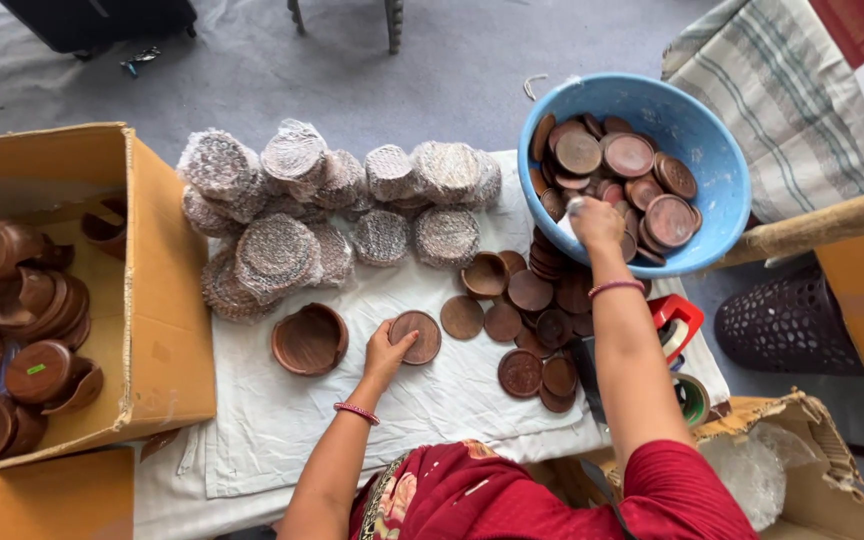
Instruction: The person wipes the inside and outside of small wooden bowls with a white cloth. They pick up bowls from a blue basin and a cardboard box, clean them, and place them on the table or back into the basin.
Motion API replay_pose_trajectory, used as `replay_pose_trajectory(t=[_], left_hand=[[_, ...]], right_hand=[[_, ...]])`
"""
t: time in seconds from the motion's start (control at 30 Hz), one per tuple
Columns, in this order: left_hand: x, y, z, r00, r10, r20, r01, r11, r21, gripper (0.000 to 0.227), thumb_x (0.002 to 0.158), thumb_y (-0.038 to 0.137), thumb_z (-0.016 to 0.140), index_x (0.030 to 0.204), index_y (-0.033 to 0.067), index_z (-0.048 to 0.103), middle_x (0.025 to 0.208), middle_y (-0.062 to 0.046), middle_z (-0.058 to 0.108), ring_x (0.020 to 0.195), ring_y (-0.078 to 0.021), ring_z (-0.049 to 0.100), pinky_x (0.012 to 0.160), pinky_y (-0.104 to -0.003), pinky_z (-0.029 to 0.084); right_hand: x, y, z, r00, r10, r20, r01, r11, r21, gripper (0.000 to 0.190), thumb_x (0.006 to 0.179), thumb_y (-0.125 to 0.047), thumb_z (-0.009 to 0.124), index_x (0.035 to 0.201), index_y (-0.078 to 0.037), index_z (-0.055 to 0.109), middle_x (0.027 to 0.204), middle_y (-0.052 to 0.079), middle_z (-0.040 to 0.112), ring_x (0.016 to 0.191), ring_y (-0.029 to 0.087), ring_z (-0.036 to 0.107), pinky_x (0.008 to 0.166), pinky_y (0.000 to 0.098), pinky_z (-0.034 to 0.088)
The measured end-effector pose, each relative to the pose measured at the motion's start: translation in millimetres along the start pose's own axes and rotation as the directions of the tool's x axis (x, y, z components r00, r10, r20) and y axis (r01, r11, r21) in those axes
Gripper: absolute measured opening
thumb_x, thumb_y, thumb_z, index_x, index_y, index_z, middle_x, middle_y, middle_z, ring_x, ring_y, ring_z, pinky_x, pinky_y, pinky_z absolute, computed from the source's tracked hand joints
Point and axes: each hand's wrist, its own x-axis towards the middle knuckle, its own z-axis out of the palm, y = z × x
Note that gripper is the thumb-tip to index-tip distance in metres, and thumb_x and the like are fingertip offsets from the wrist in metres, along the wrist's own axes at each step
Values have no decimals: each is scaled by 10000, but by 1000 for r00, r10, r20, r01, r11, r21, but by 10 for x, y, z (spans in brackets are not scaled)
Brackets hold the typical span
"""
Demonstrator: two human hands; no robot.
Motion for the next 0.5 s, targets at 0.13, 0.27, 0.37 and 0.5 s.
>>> replay_pose_trajectory(t=[0.13, 0.27, 0.37, 0.5], left_hand=[[27, -148, -20, 1000, -1, 13, 1, 1000, -13, 424, 844, 273, 807, 1163, 20, 691, 1082, -94, 777, 994, -172, 728, 866, -307, 567], [160, -413, 47, 998, -56, 35, 58, 997, -52, 425, 908, 294, 751, 1225, 24, 670, 1126, -111, 762, 1027, -194, 714, 887, -312, 555], [302, -736, 68, 999, -38, 25, 41, 986, -164, 456, 979, 326, 664, 1328, 34, 632, 1271, -106, 708, 1152, -182, 653, 962, -293, 505], [341, -723, 51, 998, -29, 57, 44, 955, -294, 528, 1063, 428, 579, 1425, 43, 603, 1441, -84, 637, 1302, -151, 569, 1060, -258, 430]], right_hand=[[-585, -482, -402, 951, 200, -235, -182, 978, 98, 282, 1031, -393, 669, 1154, -155, 755, 1000, 219, 741, 948, 401, 721, 810, 500, 563], [-1511, -1174, -448, 878, -283, -387, 465, 700, 542, 299, 911, -232, 734, 1204, -171, 730, 1096, 101, 755, 891, 301, 765, 769, 412, 608], [-2055, -1680, -484, 812, -480, -331, 583, 674, 453, 421, 807, -191, 792, 1223, -178, 732, 1115, 86, 763, 840, 282, 763, 713, 400, 605], [-2319, -1853, -243, 790, -596, -146, 609, 735, 297, 626, 623, -194, 918, 1202, -85, 708, 1148, 183, 719, 770, 346, 718, 618, 432, 559]])
